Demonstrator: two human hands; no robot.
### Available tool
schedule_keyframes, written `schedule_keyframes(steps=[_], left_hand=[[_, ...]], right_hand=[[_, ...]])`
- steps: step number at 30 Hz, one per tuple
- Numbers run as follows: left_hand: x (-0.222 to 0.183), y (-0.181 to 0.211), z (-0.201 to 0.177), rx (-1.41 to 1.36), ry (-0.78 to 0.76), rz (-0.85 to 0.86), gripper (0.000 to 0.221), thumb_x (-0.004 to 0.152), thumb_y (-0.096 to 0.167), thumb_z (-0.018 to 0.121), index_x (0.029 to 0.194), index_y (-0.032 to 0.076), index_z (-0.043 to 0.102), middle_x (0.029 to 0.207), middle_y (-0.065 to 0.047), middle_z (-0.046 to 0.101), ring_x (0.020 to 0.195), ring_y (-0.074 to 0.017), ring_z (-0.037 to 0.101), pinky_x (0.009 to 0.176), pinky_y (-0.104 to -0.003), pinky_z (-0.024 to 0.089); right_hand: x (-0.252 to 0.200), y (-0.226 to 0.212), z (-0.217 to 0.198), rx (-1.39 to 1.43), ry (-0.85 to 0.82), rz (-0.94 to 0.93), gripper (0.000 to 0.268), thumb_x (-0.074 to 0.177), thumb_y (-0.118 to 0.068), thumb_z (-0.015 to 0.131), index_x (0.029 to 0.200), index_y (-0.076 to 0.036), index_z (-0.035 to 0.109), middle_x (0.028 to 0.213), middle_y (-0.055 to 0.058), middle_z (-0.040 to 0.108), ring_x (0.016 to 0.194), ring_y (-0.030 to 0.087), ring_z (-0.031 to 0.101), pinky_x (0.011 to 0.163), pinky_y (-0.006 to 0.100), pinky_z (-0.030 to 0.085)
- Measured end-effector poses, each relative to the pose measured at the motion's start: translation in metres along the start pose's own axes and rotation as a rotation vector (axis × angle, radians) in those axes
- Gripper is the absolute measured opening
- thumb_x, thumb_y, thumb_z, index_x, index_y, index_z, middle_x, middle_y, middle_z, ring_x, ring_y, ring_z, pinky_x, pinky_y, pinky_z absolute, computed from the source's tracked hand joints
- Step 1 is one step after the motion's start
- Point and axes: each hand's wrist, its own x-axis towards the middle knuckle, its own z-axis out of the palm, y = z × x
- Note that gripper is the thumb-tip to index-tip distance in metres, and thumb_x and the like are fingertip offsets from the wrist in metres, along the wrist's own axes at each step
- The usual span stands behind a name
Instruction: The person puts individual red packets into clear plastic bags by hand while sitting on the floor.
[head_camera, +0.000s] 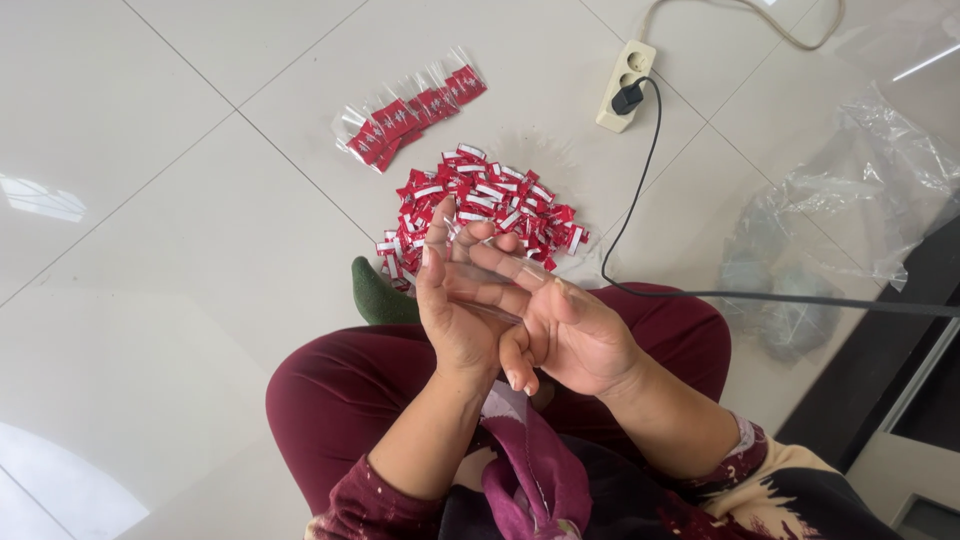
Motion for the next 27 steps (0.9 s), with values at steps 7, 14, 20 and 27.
schedule_keyframes(steps=[7,14,20,27], left_hand=[[-0.001,-0.001,0.000,0.019,0.000,-0.006,0.060,0.094,0.037,0.066,0.142,0.007,0.049,0.102,-0.010,0.067,0.090,-0.0298,0.068,0.080,-0.042,0.057],[-0.005,0.003,0.000,0.064,0.043,-0.013,0.061,0.093,0.039,0.065,0.144,0.010,0.051,0.104,-0.009,0.065,0.092,-0.0296,0.068,0.076,-0.042,0.057],[-0.004,0.003,-0.003,0.082,0.048,0.004,0.061,0.092,0.039,0.065,0.144,0.009,0.052,0.105,-0.009,0.065,0.091,-0.0293,0.067,0.077,-0.042,0.056],[-0.005,0.003,-0.005,0.076,0.061,0.005,0.062,0.092,0.040,0.066,0.144,0.008,0.051,0.105,-0.011,0.067,0.089,-0.0294,0.069,0.074,-0.043,0.058]], right_hand=[[-0.001,0.001,-0.003,-0.010,0.001,-0.004,0.110,0.088,-0.052,0.068,0.167,-0.008,0.005,0.165,0.031,0.029,0.061,0.023,0.068,0.051,0.029,0.056],[-0.002,0.004,-0.001,0.038,0.001,-0.006,0.106,0.089,-0.049,0.068,0.166,-0.008,0.009,0.166,0.033,0.027,0.061,0.025,0.068,0.052,0.030,0.058],[0.000,0.003,0.002,0.058,-0.009,-0.002,0.111,0.087,-0.049,0.070,0.166,-0.003,0.008,0.166,0.033,0.026,0.059,0.024,0.068,0.052,0.028,0.058],[0.000,0.006,-0.002,0.062,-0.017,-0.009,0.107,0.088,-0.048,0.069,0.166,-0.006,0.009,0.166,0.034,0.026,0.059,0.025,0.068,0.053,0.030,0.059]])
